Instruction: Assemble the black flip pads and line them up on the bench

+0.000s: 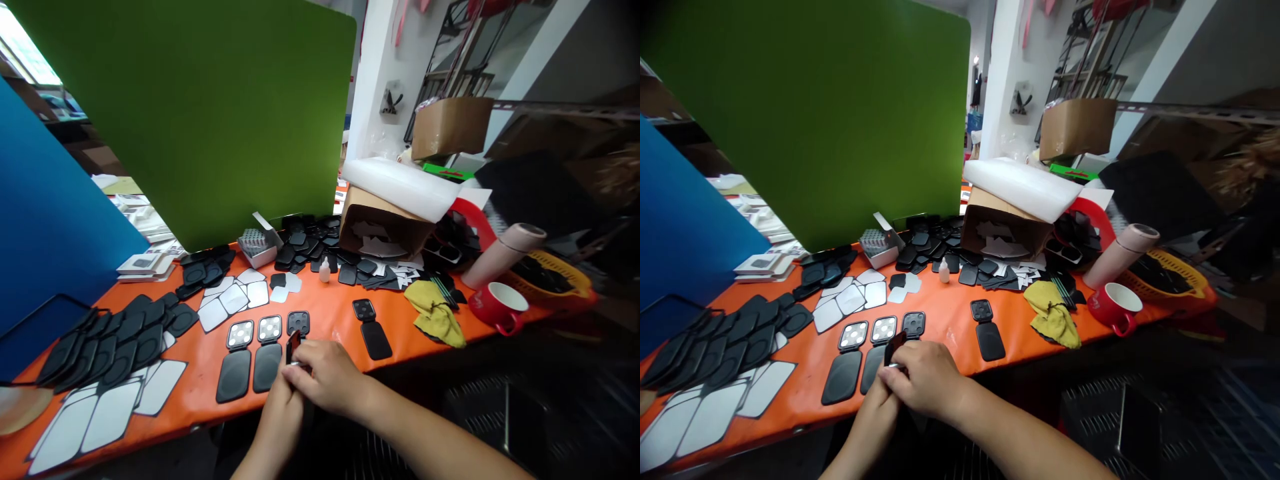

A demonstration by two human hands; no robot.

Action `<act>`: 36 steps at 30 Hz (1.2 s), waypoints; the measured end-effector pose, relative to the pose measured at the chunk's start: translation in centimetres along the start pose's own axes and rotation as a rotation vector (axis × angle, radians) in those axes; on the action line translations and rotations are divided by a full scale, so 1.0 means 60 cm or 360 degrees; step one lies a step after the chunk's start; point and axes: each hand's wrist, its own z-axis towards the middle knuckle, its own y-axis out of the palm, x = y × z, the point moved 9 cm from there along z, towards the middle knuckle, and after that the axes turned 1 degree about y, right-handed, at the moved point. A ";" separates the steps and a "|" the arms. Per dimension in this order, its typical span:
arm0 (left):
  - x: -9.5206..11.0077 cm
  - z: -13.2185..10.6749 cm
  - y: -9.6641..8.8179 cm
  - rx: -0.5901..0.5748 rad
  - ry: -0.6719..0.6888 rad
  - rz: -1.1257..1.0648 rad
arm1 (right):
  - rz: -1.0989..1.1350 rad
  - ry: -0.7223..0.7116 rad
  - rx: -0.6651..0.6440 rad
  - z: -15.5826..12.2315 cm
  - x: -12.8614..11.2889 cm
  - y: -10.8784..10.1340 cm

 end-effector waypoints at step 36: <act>-0.048 -0.004 -0.010 -0.0109 -0.0305 -0.0299 | 0.1289 0.0505 -0.0070 -0.002 0.068 0.048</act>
